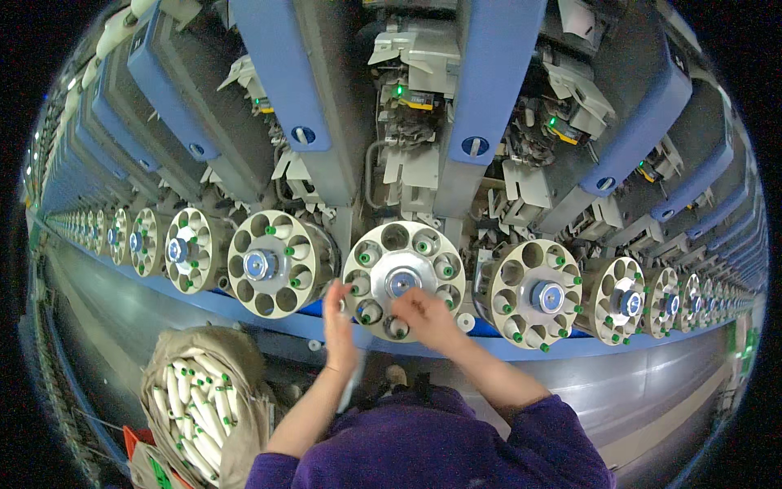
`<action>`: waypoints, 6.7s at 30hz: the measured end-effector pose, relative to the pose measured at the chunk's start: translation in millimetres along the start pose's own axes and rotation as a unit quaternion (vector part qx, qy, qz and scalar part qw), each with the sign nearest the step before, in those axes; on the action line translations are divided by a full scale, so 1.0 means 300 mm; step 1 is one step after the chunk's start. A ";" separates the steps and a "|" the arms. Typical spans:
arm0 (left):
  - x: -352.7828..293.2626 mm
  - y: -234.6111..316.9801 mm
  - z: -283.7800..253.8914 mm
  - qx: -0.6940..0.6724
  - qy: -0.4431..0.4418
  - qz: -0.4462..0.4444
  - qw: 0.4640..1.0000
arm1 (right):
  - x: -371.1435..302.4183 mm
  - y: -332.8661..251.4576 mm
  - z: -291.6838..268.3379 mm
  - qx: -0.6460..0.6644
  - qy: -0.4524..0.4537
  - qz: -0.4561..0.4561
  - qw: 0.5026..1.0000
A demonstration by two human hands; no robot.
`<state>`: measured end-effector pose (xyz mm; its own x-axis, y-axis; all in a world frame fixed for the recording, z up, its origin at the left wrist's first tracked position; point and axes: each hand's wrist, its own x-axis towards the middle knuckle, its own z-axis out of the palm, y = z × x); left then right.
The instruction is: The person repeatedly picks white spools with green tips from a cloth bag and inserts them into slots on rotating circular fixtures along a textile machine. The person handles the spools by hand and places them into the machine's rotating holders.
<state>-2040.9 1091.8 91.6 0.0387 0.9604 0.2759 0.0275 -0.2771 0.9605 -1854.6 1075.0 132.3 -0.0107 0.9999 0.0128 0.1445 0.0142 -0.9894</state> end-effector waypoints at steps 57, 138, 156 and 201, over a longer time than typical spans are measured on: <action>-0.815 0.082 -1.612 0.415 0.102 -0.521 0.739 | -0.065 -0.070 1.952 -0.596 -0.671 -0.257 0.358; 0.438 0.046 -1.261 -0.414 -0.153 -0.135 0.887 | 0.449 -0.303 1.090 -0.128 -0.232 -0.026 0.964; 0.512 0.000 -1.118 -0.213 0.051 -0.064 0.974 | 0.541 -0.246 1.145 0.130 -0.131 -0.012 0.983; 0.073 -0.078 -0.807 0.309 -0.214 0.255 0.891 | 0.389 -0.079 0.830 -0.442 -0.371 0.054 0.815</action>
<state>-2282.4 1126.4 84.1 0.5771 0.6417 0.5052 0.4362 -0.7651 0.4737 -2105.5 1189.3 121.1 -0.4994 0.7191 -0.4832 0.8365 0.2551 -0.4849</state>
